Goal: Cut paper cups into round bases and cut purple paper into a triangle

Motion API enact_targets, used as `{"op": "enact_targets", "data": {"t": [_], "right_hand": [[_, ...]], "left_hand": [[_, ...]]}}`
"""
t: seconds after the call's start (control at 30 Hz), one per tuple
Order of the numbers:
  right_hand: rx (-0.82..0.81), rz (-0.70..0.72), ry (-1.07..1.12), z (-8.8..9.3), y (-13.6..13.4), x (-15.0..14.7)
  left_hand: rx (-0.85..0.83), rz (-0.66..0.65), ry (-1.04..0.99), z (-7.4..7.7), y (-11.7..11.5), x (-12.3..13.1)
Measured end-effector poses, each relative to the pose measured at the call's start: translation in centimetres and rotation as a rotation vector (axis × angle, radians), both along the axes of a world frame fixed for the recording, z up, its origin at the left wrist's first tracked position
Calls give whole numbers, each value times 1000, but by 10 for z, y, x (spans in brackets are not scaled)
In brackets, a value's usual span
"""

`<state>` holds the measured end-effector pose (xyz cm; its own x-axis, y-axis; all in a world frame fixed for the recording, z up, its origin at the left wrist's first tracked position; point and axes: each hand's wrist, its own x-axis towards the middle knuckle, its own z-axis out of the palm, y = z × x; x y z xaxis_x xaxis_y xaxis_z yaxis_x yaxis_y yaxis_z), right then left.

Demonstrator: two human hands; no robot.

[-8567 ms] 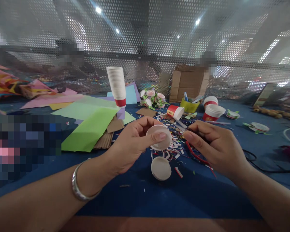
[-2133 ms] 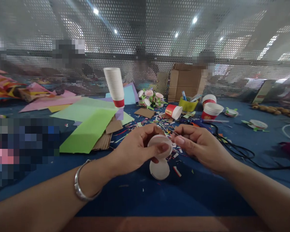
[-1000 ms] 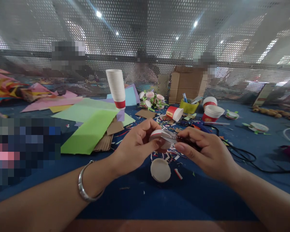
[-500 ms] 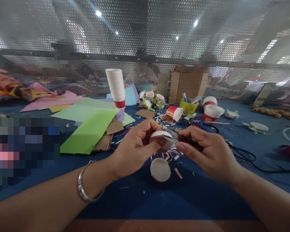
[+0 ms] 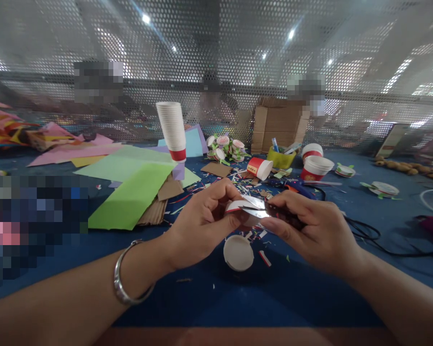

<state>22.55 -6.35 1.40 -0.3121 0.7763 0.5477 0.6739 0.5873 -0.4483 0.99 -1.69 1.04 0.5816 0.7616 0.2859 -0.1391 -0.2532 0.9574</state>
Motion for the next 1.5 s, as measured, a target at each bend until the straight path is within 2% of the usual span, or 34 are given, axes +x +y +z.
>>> {"op": "enact_targets", "data": {"t": [0.33, 0.57, 0.8, 1.03, 1.3, 1.5], "right_hand": [[11, -20, -70, 1, -3, 1], [46, -8, -90, 0, -2, 3], [68, -9, -95, 1, 0, 3], [25, -13, -82, 0, 2, 2], [-62, -144, 70, 1, 8, 5], [-175, -162, 128, 1, 12, 5]], "left_hand": [[-43, -28, -6, 4, -3, 0], [-1, -5, 54, 2, 1, -2], [-116, -5, 51, 0, 4, -1], [-181, -13, 60, -2, 10, -2], [-242, 11, -12, -3, 11, 0], [-257, 19, -26, -5, 10, 0]]}}
